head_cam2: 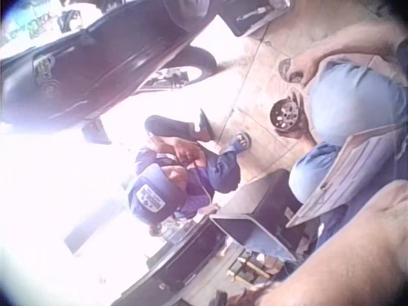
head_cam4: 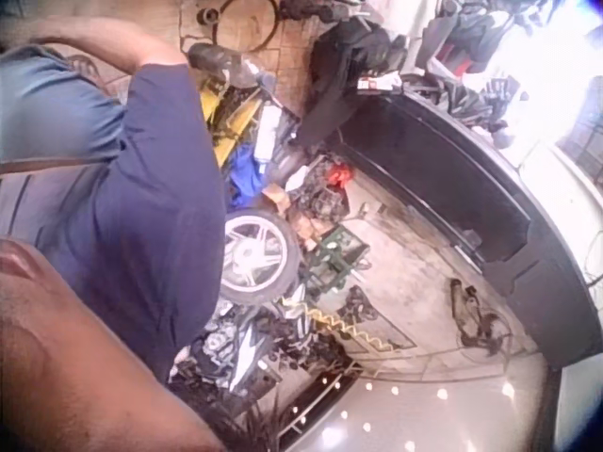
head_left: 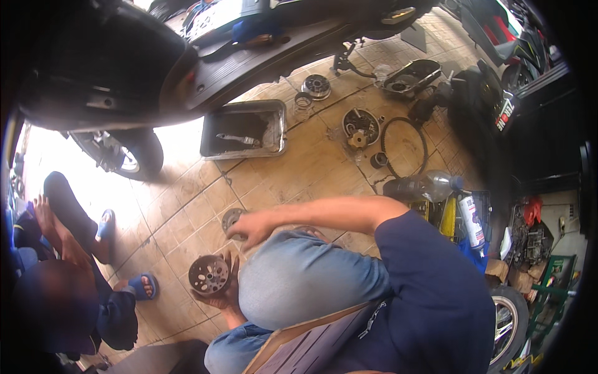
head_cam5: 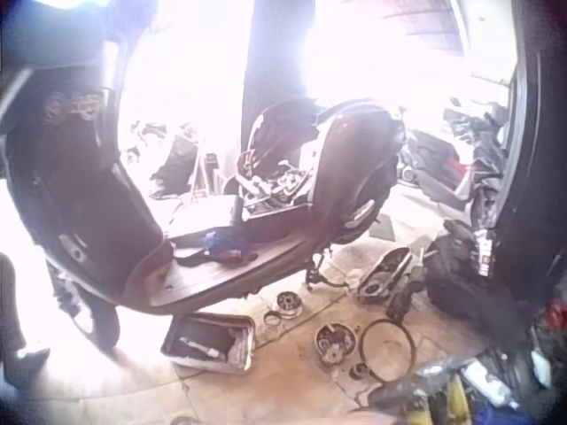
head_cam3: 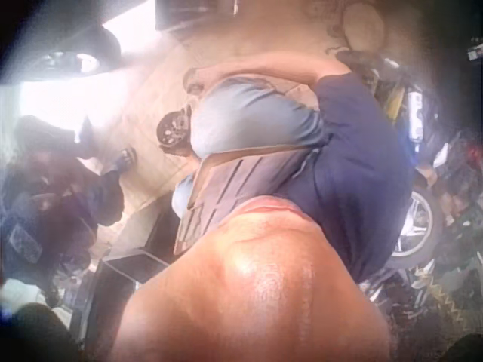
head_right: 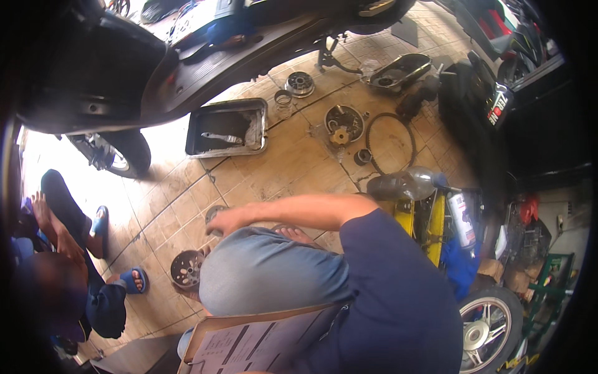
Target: The person manipulates and inspects various motorcycle clutch components, including a clutch bell and drive pulley parts, while sitting on the floor. They pick up the parts one at a time, turning them over and demonstrating how they fit together before setting them back down on the tile surface.
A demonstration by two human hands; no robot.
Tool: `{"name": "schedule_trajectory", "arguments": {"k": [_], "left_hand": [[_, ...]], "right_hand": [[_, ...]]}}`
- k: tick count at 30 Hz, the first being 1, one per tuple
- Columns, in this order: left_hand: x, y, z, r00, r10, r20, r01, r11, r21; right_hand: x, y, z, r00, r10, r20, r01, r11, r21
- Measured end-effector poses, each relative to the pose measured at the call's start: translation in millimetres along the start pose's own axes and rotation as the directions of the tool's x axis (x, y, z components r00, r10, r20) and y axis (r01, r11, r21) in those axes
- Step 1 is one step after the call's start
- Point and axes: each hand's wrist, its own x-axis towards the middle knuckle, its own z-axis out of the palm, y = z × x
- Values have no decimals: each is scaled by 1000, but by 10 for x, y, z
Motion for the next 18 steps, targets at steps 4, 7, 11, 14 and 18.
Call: {"name": "schedule_trajectory", "arguments": {"k": [4,7,11,14,18], "left_hand": [[62,27,143,998,-47,-30,50,991,123],[139,-67,305,994,-96,-44,102,976,192],[196,-94,477,992,-96,-84,116,955,275],[355,-393,596,980,-176,-92,195,934,298],[508,-504,751,977,-165,-136,204,907,368]], "right_hand": [[-720,715,-1293,836,373,-403,-420,907,-33],[-1712,1547,-2215,265,402,-876,-684,719,123],[-2672,1796,-3400,-205,404,-892,-738,535,412],[-3693,2141,-4100,-134,216,-967,-878,428,217],[-3660,2127,-4503,-42,334,-942,-905,386,177]]}}
